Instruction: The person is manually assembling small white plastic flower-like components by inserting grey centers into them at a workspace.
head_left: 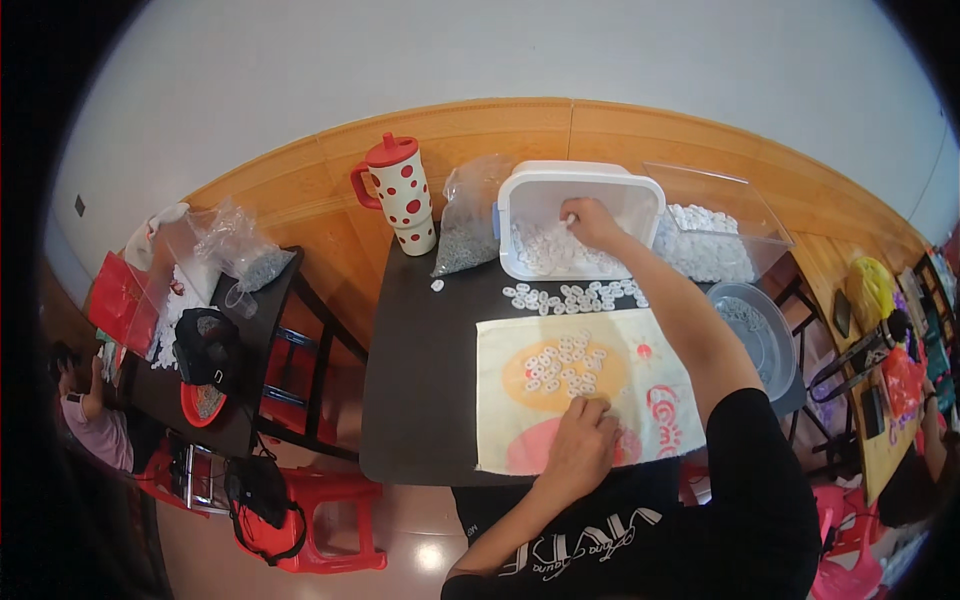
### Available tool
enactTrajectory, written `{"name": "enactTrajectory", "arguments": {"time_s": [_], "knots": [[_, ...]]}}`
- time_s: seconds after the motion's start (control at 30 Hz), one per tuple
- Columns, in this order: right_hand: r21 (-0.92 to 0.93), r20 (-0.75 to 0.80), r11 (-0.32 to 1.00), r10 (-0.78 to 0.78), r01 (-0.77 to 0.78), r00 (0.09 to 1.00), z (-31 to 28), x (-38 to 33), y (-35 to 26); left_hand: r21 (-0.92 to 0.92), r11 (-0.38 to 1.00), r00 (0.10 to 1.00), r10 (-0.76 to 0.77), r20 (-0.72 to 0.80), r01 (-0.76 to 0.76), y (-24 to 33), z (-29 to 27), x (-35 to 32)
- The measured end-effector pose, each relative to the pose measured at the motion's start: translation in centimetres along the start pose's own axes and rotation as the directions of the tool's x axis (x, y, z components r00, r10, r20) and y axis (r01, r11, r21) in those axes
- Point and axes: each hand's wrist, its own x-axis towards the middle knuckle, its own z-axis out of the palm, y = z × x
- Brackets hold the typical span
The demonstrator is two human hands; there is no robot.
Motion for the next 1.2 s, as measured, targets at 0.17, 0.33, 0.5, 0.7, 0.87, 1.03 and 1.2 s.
{"name": "enactTrajectory", "arguments": {"time_s": [0.17, 0.33, 0.5, 0.7, 0.87, 1.03, 1.2], "knots": [[0.075, 0.241, 0.993, 0.072, -0.093, 0.968, -5.0, -1.7, -5.7, -0.013, 1.0, 1.0, 0.013, -0.026, -0.013, -0.3, -0.7, -0.2], [0.26, 0.685, 0.961, -0.117, -0.091, 0.719, -9.5, -10.6, -10.0, 0.004, 1.0, 0.999, 0.012, -0.031, -0.012, -0.2, -0.3, 0.0], [0.31, 0.579, 0.939, -0.061, -0.151, 0.813, -11.2, -16.3, -12.3, 0.043, 0.999, 1.0, -0.012, 0.002, 0.012, 0.2, -0.4, -0.1], [0.405, 0.461, 0.831, 0.176, -0.382, 0.87, -12.5, -18.6, -13.1, 0.054, 0.998, 1.0, -0.009, -0.01, 0.01, 0.2, -0.1, -0.3], [0.463, 0.414, 0.804, 0.176, -0.374, 0.893, -11.8, -20.5, -12.5, 0.043, 0.999, 1.0, -0.024, -0.003, 0.025, 0.3, -0.1, -0.2], [0.326, 0.257, 0.939, 0.022, -0.108, 0.966, -11.3, -22.4, -10.3, 0.045, 0.999, 1.0, -0.02, -0.005, 0.021, 0.4, 0.1, -0.1], [0.216, 0.336, 0.959, 0.101, -0.181, 0.936, -12.2, -23.3, -11.5, 0.064, 0.998, 1.0, -0.014, -0.014, 0.015, 0.4, -0.1, -0.2]]}}
